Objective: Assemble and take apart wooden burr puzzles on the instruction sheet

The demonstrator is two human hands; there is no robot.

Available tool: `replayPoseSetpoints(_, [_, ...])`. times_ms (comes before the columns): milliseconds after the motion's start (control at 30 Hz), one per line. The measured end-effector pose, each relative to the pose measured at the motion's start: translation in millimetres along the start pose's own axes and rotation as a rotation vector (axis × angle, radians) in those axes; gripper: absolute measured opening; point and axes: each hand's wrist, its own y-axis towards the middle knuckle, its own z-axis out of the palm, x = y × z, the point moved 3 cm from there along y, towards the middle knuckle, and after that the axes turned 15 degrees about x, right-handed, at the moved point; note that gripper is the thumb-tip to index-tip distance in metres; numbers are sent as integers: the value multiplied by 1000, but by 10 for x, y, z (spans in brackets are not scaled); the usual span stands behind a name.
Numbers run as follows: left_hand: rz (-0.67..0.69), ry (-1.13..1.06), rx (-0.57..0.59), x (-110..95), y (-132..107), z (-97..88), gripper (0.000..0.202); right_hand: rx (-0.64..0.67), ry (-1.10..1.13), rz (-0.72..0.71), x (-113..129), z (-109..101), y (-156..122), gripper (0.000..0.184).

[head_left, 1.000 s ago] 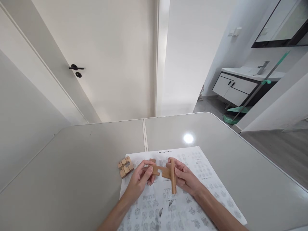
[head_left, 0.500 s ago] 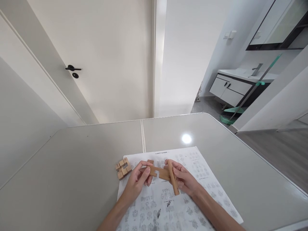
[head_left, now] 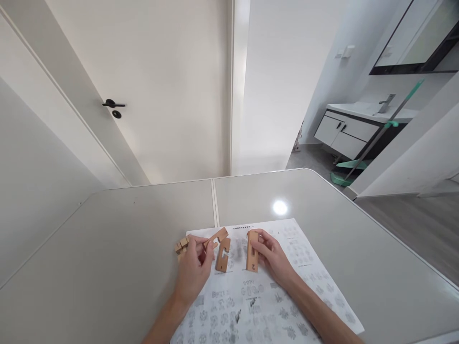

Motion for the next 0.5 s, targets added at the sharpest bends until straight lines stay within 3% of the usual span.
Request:
replayPoseSetpoints(167, [-115,301,3,112,-196,1,21,28,-400,-4,-25,142,-16,37])
replayPoseSetpoints(300, [-153,307,26,163,-272,49,20,25,-597,2,-105,176,-8,39])
replayPoseSetpoints(500, [-113,277,57,120,-206,97,17,-78,-669,-22,-150,193,-16,40])
